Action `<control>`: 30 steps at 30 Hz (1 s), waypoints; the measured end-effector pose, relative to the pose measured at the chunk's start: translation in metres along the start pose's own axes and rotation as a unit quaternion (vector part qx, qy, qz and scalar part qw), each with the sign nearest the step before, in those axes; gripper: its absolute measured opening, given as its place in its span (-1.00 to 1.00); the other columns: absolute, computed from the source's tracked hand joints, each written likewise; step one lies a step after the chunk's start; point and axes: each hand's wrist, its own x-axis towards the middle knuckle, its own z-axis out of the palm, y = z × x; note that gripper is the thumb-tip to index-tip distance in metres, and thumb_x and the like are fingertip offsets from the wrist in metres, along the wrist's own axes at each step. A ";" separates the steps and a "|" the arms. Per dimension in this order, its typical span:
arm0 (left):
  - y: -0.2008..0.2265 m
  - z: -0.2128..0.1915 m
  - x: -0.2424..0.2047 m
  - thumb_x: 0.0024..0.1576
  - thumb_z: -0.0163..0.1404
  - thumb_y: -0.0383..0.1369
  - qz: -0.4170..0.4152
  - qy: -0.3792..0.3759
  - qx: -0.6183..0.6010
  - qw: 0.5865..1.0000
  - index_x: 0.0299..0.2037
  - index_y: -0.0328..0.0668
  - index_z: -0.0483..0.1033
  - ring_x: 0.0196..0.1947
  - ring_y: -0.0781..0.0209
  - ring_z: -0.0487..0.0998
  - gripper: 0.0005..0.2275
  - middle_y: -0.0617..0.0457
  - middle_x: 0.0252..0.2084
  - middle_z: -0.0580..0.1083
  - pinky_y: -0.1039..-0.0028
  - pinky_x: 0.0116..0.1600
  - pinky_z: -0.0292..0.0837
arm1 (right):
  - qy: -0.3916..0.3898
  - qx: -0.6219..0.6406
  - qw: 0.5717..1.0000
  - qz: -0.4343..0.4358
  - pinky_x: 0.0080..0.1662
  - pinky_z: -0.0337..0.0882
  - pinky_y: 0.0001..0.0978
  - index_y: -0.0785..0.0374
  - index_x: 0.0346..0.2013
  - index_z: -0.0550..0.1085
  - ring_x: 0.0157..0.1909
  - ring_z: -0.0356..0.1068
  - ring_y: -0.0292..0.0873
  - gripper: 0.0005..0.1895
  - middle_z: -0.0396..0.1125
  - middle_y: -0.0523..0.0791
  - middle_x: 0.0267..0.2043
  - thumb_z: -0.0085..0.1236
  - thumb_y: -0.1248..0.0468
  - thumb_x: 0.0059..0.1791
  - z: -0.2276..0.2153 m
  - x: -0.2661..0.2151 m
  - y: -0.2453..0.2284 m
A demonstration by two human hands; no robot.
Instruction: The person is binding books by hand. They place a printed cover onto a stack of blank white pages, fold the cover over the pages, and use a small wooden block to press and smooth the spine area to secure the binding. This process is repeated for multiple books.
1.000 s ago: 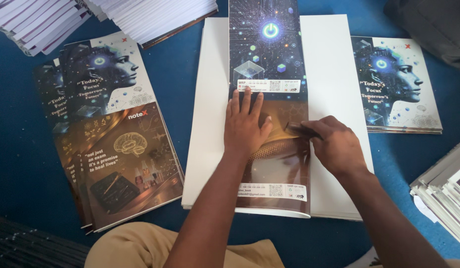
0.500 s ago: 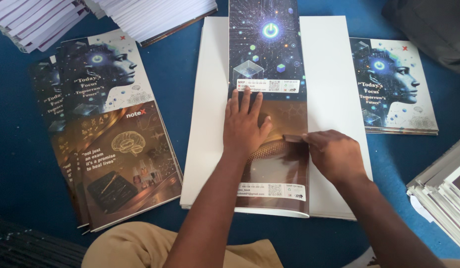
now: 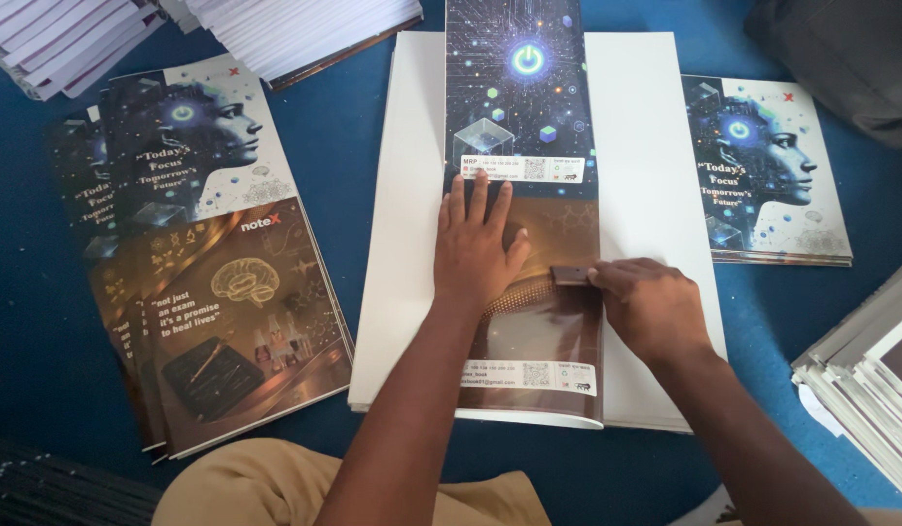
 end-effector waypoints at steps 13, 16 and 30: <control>0.001 0.000 -0.001 0.13 -0.04 -0.07 -0.001 -0.006 0.008 1.000 0.36 -0.11 0.37 0.49 -0.33 0.07 -0.43 -0.24 0.45 0.22 0.02 0.51 -0.05 | 0.060 0.052 0.997 0.008 -0.04 0.51 -0.16 -0.01 -0.14 0.66 -0.08 0.53 -0.05 -0.79 0.55 -0.12 -0.16 0.12 0.24 0.01 0.014 0.036 0.019; 0.001 -0.002 -0.001 0.13 -0.04 -0.07 0.000 -0.002 0.005 1.000 0.36 -0.11 0.37 0.49 -0.32 0.07 -0.42 -0.24 0.45 0.22 0.02 0.51 -0.05 | 0.070 0.056 0.996 0.006 -0.04 0.50 -0.14 -0.02 -0.14 0.66 -0.10 0.52 -0.02 -0.78 0.55 -0.10 -0.15 0.12 0.25 -0.01 0.017 0.046 0.023; 0.003 -0.004 0.002 0.13 -0.05 -0.06 -0.016 -0.034 0.010 0.999 0.38 -0.07 0.32 0.51 -0.30 0.01 -0.41 -0.23 0.47 0.16 0.04 0.52 -0.10 | 0.074 0.030 0.994 -0.080 -0.06 0.51 -0.14 -0.07 -0.02 0.62 -0.06 0.53 -0.03 -0.70 0.54 -0.13 -0.04 0.05 0.29 0.03 0.020 0.078 0.039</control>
